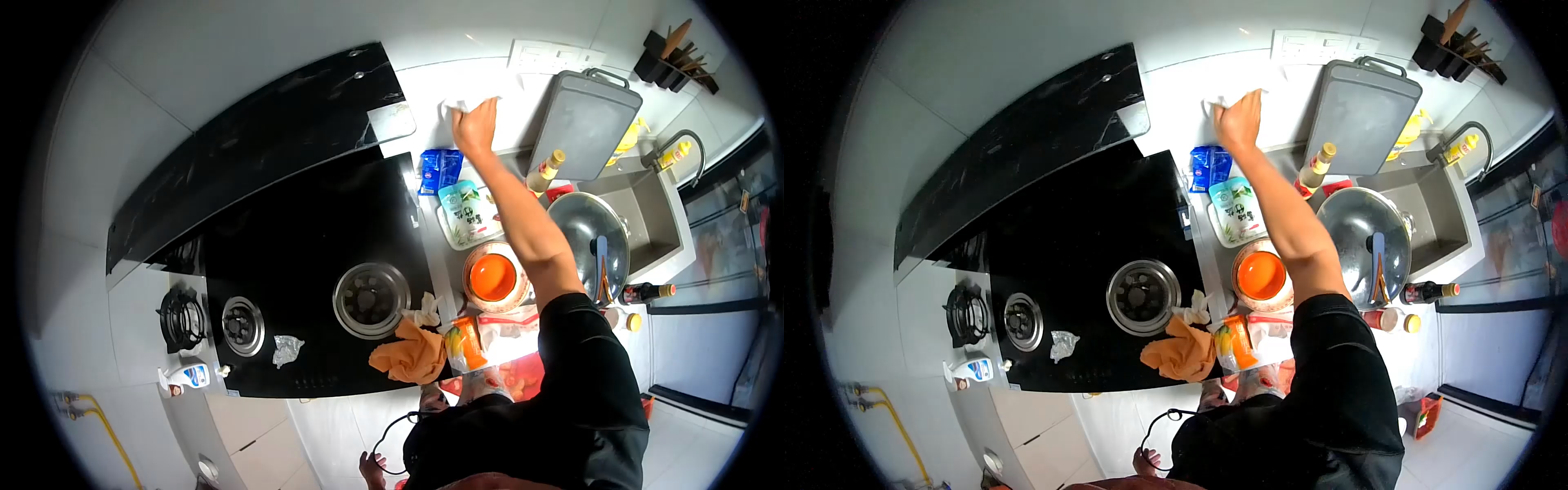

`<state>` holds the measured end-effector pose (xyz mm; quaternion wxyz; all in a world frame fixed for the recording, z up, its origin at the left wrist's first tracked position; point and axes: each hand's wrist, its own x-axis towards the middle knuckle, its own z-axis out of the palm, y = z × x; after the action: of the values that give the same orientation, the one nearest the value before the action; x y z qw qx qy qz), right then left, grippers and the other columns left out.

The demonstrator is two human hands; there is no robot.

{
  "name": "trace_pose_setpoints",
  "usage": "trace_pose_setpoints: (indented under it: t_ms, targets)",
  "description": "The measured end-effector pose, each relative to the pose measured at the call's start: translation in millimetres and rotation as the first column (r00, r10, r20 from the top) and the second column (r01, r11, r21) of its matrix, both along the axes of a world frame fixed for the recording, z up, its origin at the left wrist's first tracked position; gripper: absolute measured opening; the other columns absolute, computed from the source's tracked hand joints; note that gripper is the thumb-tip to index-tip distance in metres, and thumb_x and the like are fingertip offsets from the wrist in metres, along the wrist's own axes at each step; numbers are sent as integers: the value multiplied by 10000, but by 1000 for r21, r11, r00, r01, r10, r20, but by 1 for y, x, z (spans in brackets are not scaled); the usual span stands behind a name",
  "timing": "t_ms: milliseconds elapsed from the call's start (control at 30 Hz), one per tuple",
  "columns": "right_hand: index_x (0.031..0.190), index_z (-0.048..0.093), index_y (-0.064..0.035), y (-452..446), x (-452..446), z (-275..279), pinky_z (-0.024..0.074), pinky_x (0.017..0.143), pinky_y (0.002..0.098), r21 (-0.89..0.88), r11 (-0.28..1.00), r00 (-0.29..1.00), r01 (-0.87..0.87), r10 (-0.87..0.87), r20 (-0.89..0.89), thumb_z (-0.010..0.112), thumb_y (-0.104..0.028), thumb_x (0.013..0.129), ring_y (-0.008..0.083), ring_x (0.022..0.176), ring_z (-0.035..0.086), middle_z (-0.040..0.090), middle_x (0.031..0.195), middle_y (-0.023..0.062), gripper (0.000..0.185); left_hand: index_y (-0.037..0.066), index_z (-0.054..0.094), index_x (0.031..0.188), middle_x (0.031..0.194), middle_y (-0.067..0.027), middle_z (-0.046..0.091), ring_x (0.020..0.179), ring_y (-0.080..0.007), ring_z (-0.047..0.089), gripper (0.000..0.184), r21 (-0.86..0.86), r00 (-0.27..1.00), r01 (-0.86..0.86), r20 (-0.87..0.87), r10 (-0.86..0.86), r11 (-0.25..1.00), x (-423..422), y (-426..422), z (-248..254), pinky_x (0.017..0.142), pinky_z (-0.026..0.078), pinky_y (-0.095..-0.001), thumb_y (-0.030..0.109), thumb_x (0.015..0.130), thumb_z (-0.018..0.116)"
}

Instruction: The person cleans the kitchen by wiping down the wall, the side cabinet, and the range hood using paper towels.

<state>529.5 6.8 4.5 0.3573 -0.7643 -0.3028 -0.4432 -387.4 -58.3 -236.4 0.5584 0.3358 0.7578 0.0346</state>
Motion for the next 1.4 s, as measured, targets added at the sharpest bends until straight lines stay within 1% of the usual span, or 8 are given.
trace_pose_setpoints:
  t_ms: [167, 267, 500, 900, 1000, 1100, 1233, 1400]
  targets:
    - [1270, 556, 55, -9, -1, 14, 375, 1047, 556, -123, 991, 935, -54, 7, -354, 671, -121, 839, 532, 1233, 445, 485, 1330, 315, 480, 41, 273, 1534, 1003, -176, 686, 751, -285, 693, 652, 35, 999, 42, -1, -42, 999, 11, 29, 15, 562, 511, -348, 171, 959, 551]
    - [1360, 438, 106, -15, -7, -57, 332, 1116, 556, -40, 998, 988, 38, -43, -146, 678, -106, 847, 545, 1344, 365, 410, 1399, 369, 605, 27, 278, 1530, 1014, -174, 690, 765, -285, 700, 656, 39, 998, 67, -10, -66, 997, 30, 41, 19, 569, 519, -344, 184, 957, 558]
    - [1429, 354, 115, 14, 40, 43, 250, 1159, 587, 123, 989, 991, 84, -95, 93, 662, -142, 887, 561, 1377, 300, 348, 1461, 372, 674, 49, 279, 1534, 1039, -176, 688, 780, -286, 697, 650, 19, 995, 71, 69, -72, 997, 47, 53, 33, 611, 529, -362, 167, 963, 566]
    - [1392, 397, 137, 7, 51, 81, 218, 1182, 575, 195, 980, 998, -40, 30, 56, 696, -160, 802, 545, 1419, 248, 305, 1508, 370, 726, 32, 248, 1534, 1153, -260, 645, 936, -411, 690, 634, 11, 980, 199, -9, -199, 980, 50, 47, 37, 749, 568, -479, 185, 997, 548]
    - [1217, 525, 127, 8, 32, 117, 410, 1006, 543, 344, 934, 962, 100, -179, 205, 574, -135, 895, 527, 1176, 499, 526, 1265, 385, 419, 31, 231, 1539, 1161, -259, 640, 941, -403, 688, 638, 27, 972, 235, -9, -235, 972, 61, 52, 38, 765, 560, -486, 188, 1003, 538]
    - [1317, 497, 72, 4, 18, 33, 209, 1188, 569, 270, 961, 997, -67, 52, 60, 677, -151, 842, 546, 1354, 328, 426, 1408, 337, 555, 38, 209, 1546, 1172, -249, 635, 950, -402, 681, 637, 25, 980, 194, 39, -195, 981, 69, 58, 38, 788, 549, -498, 183, 1011, 524]
    - [1371, 429, 119, -11, 0, -7, 266, 1153, 554, 149, 988, 984, 28, -1, -180, 695, -126, 802, 529, 1388, 304, 338, 1496, 341, 675, 52, 216, 1546, 1166, -242, 637, 934, -406, 677, 648, 81, 953, 281, 93, -288, 956, 68, 64, 37, 785, 537, -519, 191, 1005, 546]
    - [1218, 538, 52, -10, 10, 55, 352, 1023, 557, 115, 993, 998, -7, -1, 67, 678, -95, 801, 494, 1175, 445, 512, 1218, 286, 463, 76, 231, 1546, 1150, -241, 641, 915, -415, 679, 639, 63, 970, 226, 76, -231, 972, 68, 60, 36, 783, 536, -527, 209, 1006, 547]
